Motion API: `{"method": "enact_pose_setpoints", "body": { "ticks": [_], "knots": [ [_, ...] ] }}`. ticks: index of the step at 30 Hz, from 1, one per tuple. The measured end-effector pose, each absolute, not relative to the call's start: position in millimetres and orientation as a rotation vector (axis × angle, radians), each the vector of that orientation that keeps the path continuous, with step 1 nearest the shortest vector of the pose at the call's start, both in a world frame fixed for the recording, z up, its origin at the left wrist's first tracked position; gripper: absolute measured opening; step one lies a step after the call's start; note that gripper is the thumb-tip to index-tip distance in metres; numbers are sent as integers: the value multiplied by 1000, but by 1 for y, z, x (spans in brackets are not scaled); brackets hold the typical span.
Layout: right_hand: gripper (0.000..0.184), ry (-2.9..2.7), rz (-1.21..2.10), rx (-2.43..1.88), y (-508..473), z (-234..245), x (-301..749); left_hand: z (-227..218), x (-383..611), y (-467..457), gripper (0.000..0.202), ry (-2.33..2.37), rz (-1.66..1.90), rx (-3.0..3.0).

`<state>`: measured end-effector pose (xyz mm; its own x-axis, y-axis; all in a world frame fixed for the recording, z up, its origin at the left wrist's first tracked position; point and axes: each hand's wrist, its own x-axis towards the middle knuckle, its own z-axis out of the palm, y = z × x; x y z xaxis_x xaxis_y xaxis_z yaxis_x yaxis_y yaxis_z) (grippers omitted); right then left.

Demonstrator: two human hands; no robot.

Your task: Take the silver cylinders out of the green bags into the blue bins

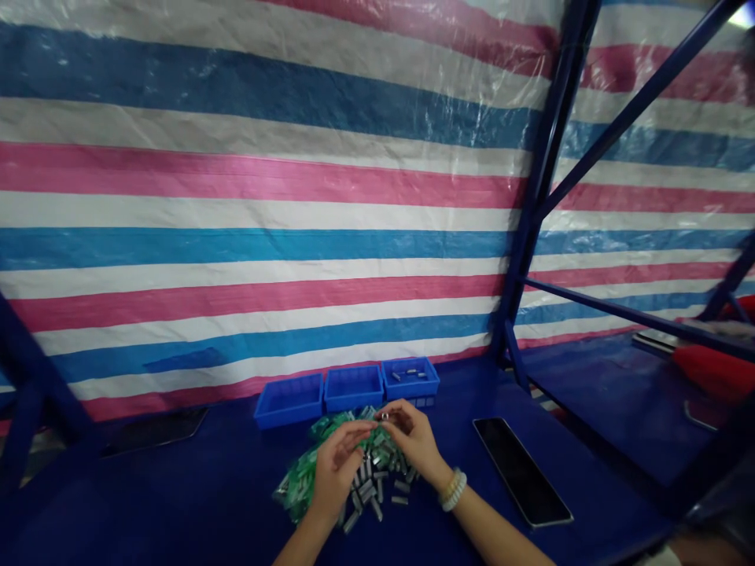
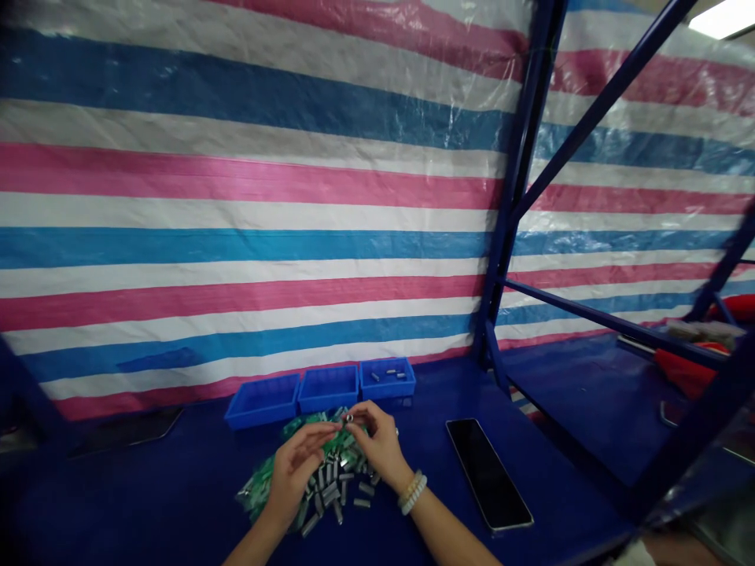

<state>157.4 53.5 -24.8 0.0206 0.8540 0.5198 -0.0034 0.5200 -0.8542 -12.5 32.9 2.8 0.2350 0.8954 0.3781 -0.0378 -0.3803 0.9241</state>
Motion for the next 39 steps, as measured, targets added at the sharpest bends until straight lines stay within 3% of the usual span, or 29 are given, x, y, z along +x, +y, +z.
{"method": "enact_pose_setpoints", "body": {
  "ticks": [5,8,11,16,21,25,29,39],
  "knots": [
    [24,-1527,245,-1088,91,-14,194,4,-14,34,27,880,1270,1640],
    [29,-1611,131,-1251,117,-14,210,3,-15,35,27,867,1257,1650],
    [35,-1643,123,-1329,124,-19,221,1,-16,37,26,863,1295,1634],
    [18,-1882,279,-1350,107,-28,234,2,-20,40,25,868,1394,1599],
    [34,-2063,485,-1398,100,-33,244,4,-20,39,24,880,1425,1597],
    [22,-2050,595,-1365,99,-32,244,3,-18,40,23,895,1426,1586],
    [12,-1889,574,-1335,102,-27,246,3,-17,39,22,891,1423,1578],
    [14,-1772,393,-1572,106,-35,254,0,-16,41,20,906,1408,1583]
  ]
}}
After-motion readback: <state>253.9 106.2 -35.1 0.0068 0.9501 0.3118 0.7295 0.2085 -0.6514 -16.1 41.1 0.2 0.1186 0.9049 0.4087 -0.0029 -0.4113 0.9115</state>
